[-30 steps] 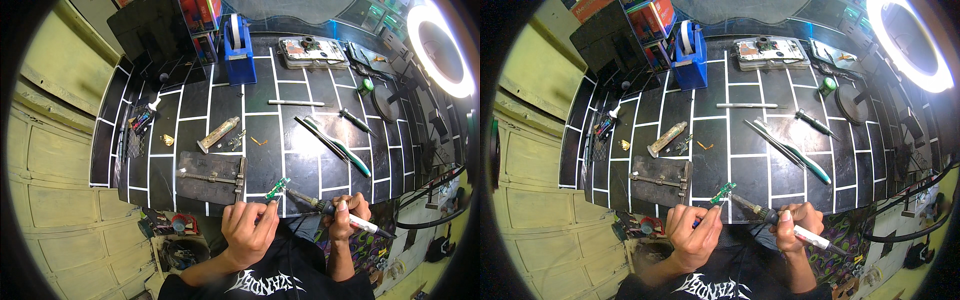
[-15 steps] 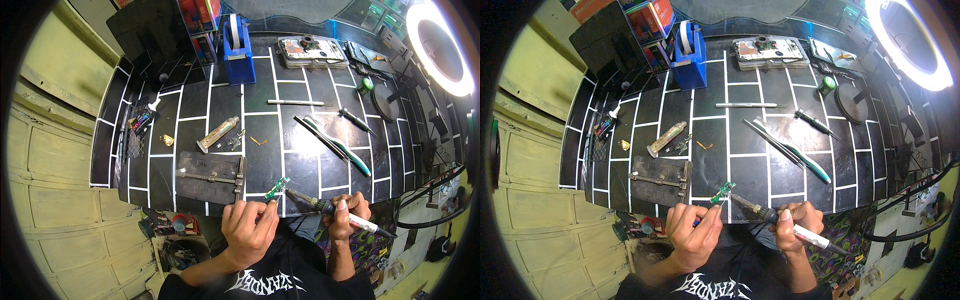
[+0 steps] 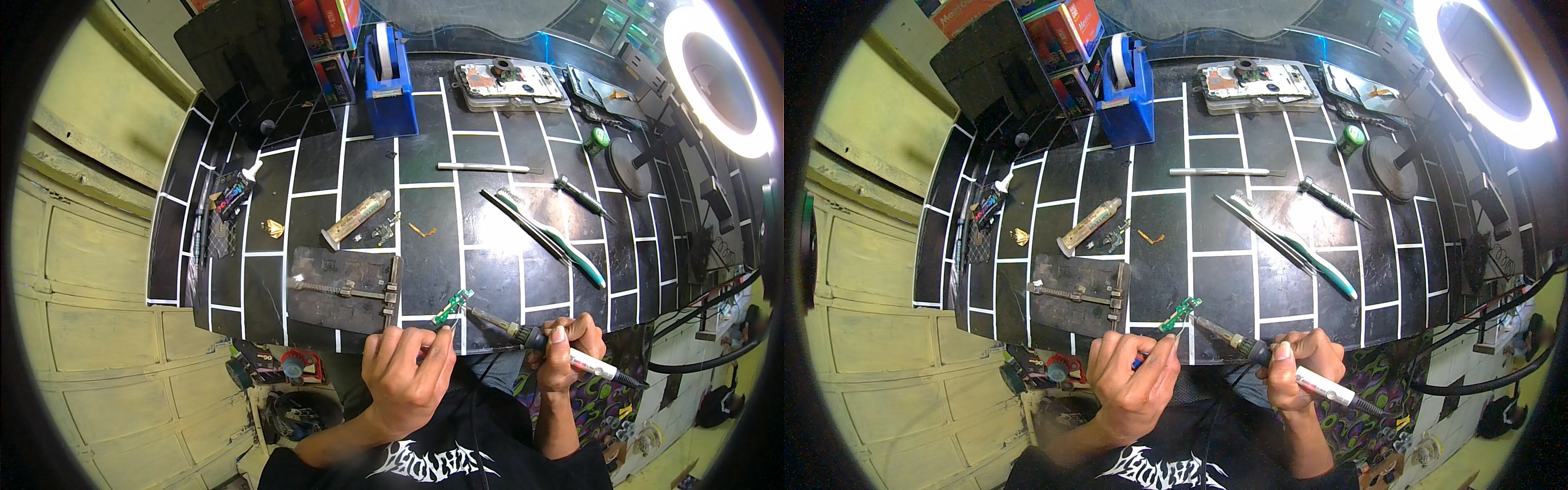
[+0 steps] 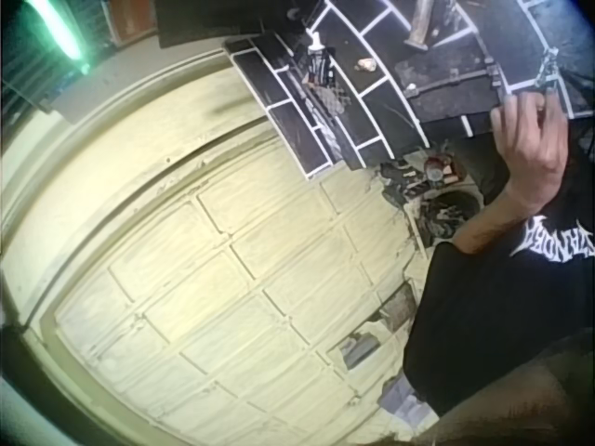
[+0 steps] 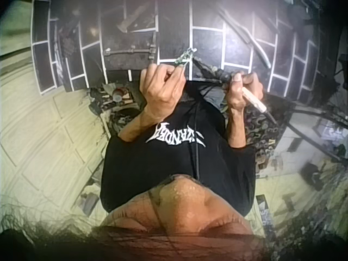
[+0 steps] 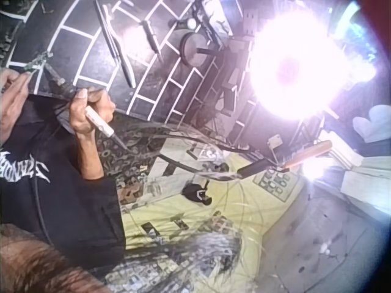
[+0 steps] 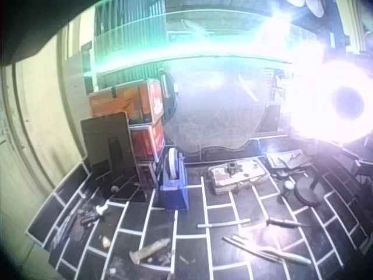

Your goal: The person uses a soldering iron and tweezers to apply solder to a small green circuit board held in a vise. They repeatedly heat and feed solder onto specific points, then inspect the board and adjust components with tweezers.

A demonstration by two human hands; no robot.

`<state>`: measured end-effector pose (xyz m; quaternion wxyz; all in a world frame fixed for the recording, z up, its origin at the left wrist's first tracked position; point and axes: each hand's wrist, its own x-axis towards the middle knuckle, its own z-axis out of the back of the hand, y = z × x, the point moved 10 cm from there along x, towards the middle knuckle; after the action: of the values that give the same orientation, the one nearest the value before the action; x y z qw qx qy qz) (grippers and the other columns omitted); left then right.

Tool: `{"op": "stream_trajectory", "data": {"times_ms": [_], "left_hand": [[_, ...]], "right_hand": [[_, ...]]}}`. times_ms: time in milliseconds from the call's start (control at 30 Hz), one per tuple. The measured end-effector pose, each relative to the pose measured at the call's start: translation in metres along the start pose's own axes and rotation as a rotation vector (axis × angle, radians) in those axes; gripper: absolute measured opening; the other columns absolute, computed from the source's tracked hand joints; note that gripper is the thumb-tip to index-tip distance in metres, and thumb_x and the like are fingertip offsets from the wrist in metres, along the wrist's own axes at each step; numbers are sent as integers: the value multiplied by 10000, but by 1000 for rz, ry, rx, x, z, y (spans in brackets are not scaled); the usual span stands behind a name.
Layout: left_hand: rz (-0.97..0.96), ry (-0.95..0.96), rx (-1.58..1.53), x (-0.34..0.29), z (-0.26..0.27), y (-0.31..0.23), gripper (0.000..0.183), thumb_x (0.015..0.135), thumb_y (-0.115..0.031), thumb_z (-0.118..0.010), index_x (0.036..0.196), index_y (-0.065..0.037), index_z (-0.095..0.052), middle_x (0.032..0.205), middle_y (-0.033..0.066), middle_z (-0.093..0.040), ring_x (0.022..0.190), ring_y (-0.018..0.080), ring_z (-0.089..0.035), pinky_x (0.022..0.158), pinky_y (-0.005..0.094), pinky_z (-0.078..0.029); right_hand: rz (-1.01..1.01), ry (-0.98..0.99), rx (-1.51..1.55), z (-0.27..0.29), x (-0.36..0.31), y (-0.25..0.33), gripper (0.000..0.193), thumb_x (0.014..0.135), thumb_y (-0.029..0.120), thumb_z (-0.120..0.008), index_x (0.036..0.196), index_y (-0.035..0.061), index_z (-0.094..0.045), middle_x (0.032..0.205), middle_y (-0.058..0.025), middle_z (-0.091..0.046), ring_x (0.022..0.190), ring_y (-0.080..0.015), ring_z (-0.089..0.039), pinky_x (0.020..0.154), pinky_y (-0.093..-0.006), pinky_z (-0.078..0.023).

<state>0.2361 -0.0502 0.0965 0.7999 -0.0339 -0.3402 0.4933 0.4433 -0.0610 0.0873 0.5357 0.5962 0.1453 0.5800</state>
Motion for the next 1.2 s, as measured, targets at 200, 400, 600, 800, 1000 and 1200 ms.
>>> {"op": "stream_trajectory", "data": {"times_ms": [200,400,600,800,1000,1200], "left_hand": [[4,-3,3,0,0,1,283,696,-78,-811,972,-77,-748,788,-31,-566,711,155,-529,654,342,-351],[11,5,-11,0,-1,2,285,698,-76,-811,977,-77,-749,789,-30,-564,715,156,-528,656,343,-353],[16,-7,-18,-1,-3,4,282,704,-71,-812,979,-80,-748,791,-28,-557,710,161,-525,654,344,-354],[23,-6,-17,1,-3,2,288,701,-66,-816,981,-81,-750,785,-27,-550,706,161,-524,651,345,-355],[26,-7,-12,0,-5,2,292,702,-68,-818,986,-79,-752,781,-29,-551,704,160,-523,649,344,-354],[20,4,-12,1,-5,1,293,705,-72,-820,989,-76,-752,785,-31,-562,705,158,-524,649,342,-351]], "right_hand": [[-15,6,9,-1,0,0,284,908,60,-584,689,65,-403,455,-54,-524,395,-106,-545,451,-270,-495],[9,13,13,-2,1,1,279,919,69,-580,701,60,-405,462,-61,-535,401,-105,-551,456,-266,-495],[-44,-14,6,0,-1,-4,278,922,75,-574,702,59,-406,462,-57,-529,402,-96,-538,464,-263,-496],[-42,-46,24,4,-2,-7,302,913,95,-595,681,58,-406,463,-57,-517,404,-102,-528,469,-270,-496],[-28,-30,-3,3,-1,-6,285,912,86,-594,683,45,-428,475,-60,-526,403,-97,-536,450,-268,-486],[-56,-28,76,3,-1,-9,288,918,90,-584,682,48,-425,475,-59,-528,393,-92,-533,440,-255,-476]]}}
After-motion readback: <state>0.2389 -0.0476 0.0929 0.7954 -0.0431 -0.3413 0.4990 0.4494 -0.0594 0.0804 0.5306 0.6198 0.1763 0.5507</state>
